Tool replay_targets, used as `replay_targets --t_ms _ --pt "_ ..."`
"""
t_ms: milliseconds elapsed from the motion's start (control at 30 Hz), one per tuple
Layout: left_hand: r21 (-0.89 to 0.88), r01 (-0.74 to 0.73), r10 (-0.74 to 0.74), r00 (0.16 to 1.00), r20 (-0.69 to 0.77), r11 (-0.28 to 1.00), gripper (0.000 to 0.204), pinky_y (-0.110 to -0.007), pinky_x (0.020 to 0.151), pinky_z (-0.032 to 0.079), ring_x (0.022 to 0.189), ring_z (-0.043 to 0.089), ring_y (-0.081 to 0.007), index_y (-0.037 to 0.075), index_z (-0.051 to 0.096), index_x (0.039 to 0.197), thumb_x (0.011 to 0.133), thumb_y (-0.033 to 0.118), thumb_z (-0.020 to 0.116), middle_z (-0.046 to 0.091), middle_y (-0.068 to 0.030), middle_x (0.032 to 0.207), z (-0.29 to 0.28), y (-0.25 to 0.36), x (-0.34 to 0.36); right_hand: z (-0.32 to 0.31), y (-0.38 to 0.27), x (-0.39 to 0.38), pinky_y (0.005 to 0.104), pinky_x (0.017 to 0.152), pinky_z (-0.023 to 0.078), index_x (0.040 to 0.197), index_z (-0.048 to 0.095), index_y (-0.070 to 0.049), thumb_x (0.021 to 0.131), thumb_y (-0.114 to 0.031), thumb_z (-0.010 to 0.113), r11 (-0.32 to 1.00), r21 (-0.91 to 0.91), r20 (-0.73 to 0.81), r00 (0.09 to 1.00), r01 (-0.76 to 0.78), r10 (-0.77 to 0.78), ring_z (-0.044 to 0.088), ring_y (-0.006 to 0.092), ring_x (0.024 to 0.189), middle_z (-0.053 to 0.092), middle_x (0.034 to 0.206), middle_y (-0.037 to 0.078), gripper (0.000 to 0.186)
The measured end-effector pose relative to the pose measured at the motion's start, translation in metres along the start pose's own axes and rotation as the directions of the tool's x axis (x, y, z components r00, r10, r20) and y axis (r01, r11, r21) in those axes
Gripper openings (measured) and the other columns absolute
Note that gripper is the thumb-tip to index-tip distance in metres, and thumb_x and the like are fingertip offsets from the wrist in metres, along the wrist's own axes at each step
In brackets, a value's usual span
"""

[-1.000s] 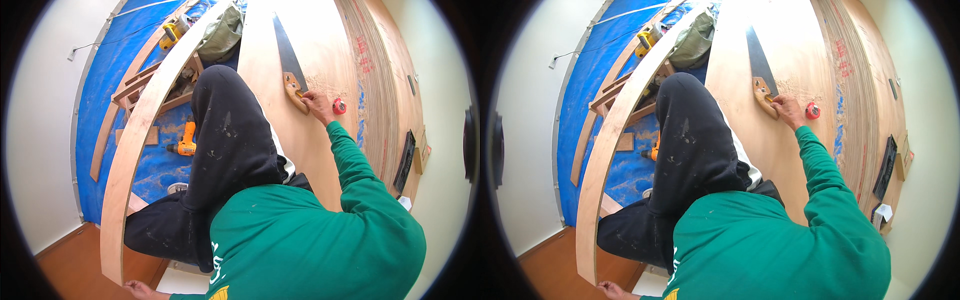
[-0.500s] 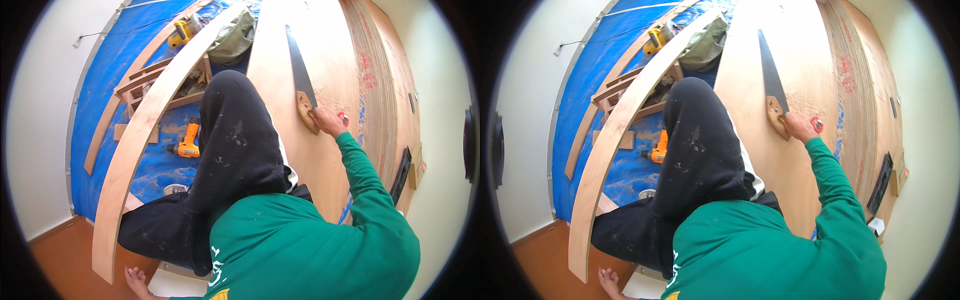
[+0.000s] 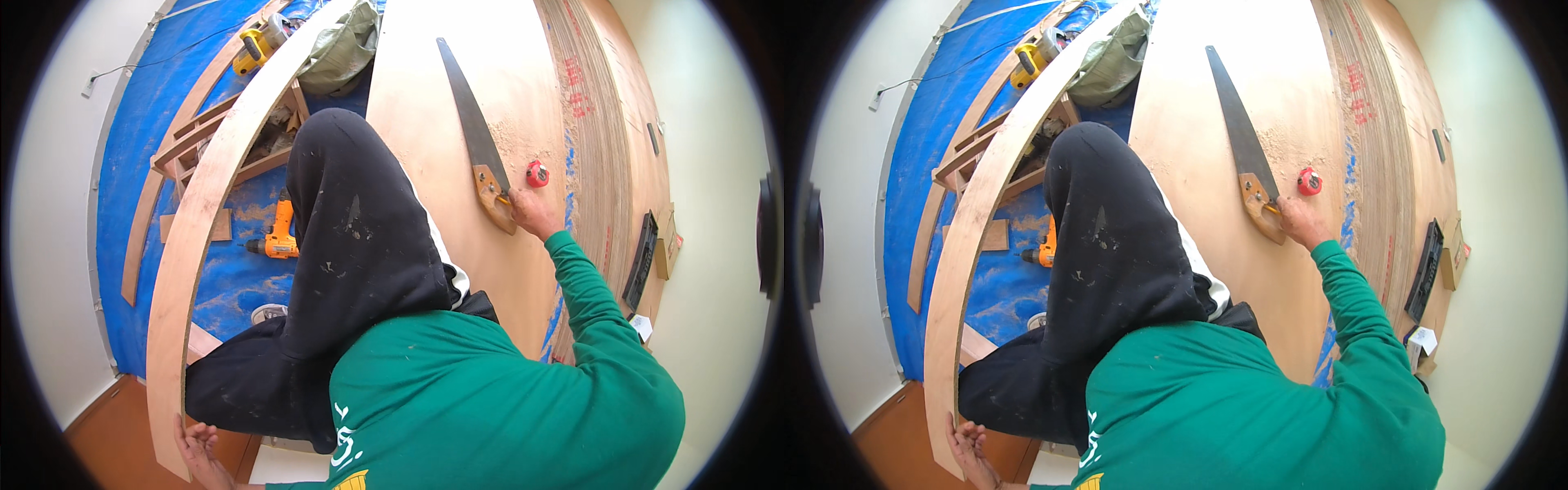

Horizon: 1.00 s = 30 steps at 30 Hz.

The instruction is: The person measures and marks a wooden plank with a tape measure and pencil, then uses a hand saw to cut the plank into smaller pieces. The person also uses a cordless drill to fasten pieces together.

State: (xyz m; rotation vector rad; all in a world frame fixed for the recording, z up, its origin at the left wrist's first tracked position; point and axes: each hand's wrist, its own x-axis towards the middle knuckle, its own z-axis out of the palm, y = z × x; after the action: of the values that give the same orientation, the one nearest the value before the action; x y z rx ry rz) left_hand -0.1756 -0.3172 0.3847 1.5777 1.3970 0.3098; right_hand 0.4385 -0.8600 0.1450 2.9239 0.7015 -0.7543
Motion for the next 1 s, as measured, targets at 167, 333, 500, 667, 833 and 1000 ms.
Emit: replay_targets --t_ms 167,333,500,667,833,1000 --pt "-0.128 -0.164 0.185 0.967 0.176 0.978 0.059 -0.026 0.092 0.056 0.103 0.072 -0.0137 0.004 0.048 0.171 0.121 0.033 0.059 0.070 -0.0045 0.118 0.032 0.019 0.034 0.023 0.028 -0.033 0.0593 0.093 0.056 0.110 0.067 -0.002 0.100 -0.008 0.063 0.998 0.034 -0.101 0.994 0.052 -0.048 0.072 0.0481 0.110 0.074 0.111 0.027 0.012" --pt "-0.138 -0.232 0.257 0.943 0.211 0.963 0.062 -0.028 0.093 0.058 0.104 0.073 -0.0151 0.001 0.047 0.170 0.120 0.035 0.060 0.070 -0.0060 0.119 0.040 0.026 0.048 0.025 0.072 -0.076 0.0636 0.091 0.055 0.110 0.064 0.000 0.105 -0.011 0.059 0.974 0.055 0.012 0.976 -0.218 0.217 0.071 0.0514 0.109 0.073 0.116 0.030 0.013" --pt "-0.204 -0.272 0.311 0.931 0.192 0.940 0.065 -0.030 0.093 0.058 0.104 0.072 -0.0167 -0.003 0.049 0.168 0.118 0.038 0.064 0.070 -0.0079 0.117 0.044 0.030 0.058 0.017 0.087 -0.043 0.0626 0.094 0.055 0.124 0.058 0.002 0.105 -0.030 0.069 0.889 0.364 -0.336 0.852 -0.277 0.402 0.070 0.0557 0.111 0.071 0.118 0.035 0.039" --pt "-0.261 -0.329 0.395 0.880 0.263 0.907 0.063 -0.033 0.090 0.059 0.096 0.074 -0.0204 -0.005 0.055 0.162 0.115 0.035 0.068 0.073 -0.0113 0.109 0.082 0.063 0.061 0.010 0.097 0.021 0.0573 0.109 0.056 0.146 0.056 -0.002 0.090 -0.054 0.092 0.960 0.266 -0.452 0.868 -0.089 0.206 0.068 0.0520 0.132 0.069 0.146 0.033 0.083" --pt "-0.443 -0.152 0.362 0.822 0.440 0.884 0.053 -0.036 0.095 0.061 0.099 0.075 -0.0231 -0.004 0.064 0.154 0.107 0.018 0.074 0.076 -0.0147 0.109 0.127 0.074 0.044 0.026 0.131 0.070 0.0315 0.078 0.054 0.111 0.070 -0.006 0.102 -0.021 0.088 0.814 0.568 -0.286 0.956 0.119 0.060 0.057 0.0129 0.083 0.063 0.091 -0.002 0.025" --pt "-0.521 -0.201 0.518 0.626 0.583 0.830 0.051 -0.034 0.101 0.059 0.110 0.075 -0.0189 0.000 0.063 0.159 0.112 0.015 0.075 0.078 -0.0122 0.118 0.169 0.074 0.048 -0.010 0.102 0.067 0.0345 0.077 0.051 0.128 0.074 -0.004 0.105 -0.043 0.079 0.744 0.668 -0.453 0.805 0.022 0.384 0.057 0.0149 0.085 0.065 0.105 0.000 0.045"
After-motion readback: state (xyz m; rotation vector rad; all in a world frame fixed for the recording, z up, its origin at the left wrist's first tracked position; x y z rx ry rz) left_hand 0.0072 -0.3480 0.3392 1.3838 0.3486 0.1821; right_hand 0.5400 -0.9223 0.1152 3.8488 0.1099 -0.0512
